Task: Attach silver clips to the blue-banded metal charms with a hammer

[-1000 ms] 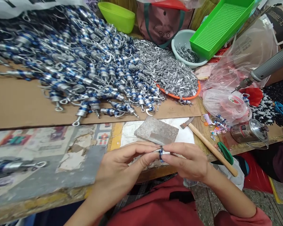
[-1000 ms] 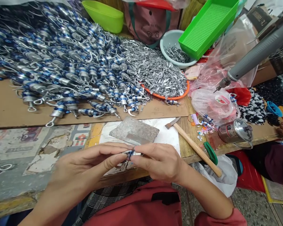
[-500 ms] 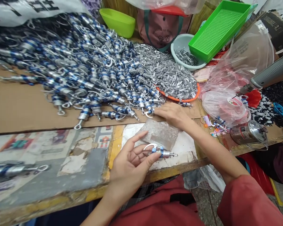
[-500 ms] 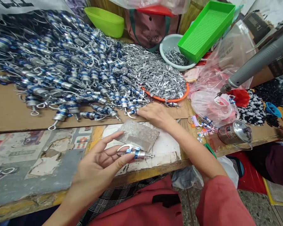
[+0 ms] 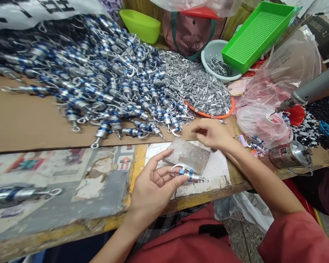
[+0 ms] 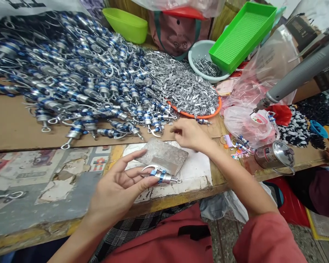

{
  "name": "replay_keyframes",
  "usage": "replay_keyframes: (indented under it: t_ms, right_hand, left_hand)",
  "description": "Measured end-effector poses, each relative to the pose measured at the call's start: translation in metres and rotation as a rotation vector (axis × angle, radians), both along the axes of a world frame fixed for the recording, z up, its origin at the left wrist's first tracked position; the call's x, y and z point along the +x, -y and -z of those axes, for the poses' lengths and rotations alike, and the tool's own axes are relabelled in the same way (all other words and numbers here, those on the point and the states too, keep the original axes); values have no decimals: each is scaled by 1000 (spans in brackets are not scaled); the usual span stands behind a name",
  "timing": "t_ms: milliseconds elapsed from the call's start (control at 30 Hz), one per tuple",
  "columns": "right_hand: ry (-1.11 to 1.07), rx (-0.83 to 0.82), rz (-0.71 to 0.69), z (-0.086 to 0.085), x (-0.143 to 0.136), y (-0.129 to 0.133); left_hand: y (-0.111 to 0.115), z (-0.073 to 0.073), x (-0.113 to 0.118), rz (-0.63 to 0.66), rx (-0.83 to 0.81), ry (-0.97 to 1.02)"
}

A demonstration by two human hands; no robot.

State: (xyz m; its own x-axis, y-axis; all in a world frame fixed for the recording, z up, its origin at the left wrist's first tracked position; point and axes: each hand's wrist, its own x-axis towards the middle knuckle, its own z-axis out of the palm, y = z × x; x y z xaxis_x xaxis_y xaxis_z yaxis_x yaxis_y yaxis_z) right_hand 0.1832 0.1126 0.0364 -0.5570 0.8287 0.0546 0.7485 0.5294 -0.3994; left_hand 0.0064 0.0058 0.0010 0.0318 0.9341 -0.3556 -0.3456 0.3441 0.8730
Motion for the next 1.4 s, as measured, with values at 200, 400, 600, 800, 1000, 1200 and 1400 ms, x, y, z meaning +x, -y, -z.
replay_keyframes:
  t_ms: [200, 400, 600, 800, 1000, 1200, 1400]
  right_hand:
    - [-462, 11, -98, -14, -2, 66]
    - [-432, 80, 135, -3, -25, 87]
    - [-291, 116, 116, -1, -35, 90]
    - [3, 53, 47, -5, -37, 89]
    - [-237, 134, 274, -3, 2, 94]
    - [303, 68, 591, 22, 83, 109]
    - [15, 192, 406, 5, 63, 124]
  left_hand:
    - [1, 3, 0, 10, 31, 35]
    - [3, 3, -1, 5, 22, -3]
    - [-1, -8, 1, -10, -39, -5]
    - [-1, -10, 0, -10, -47, -13]
    - [0, -7, 0, -12, -45, -39]
    - [1, -5, 0, -13, -42, -57]
    - [1, -2, -1, -23, -27, -71]
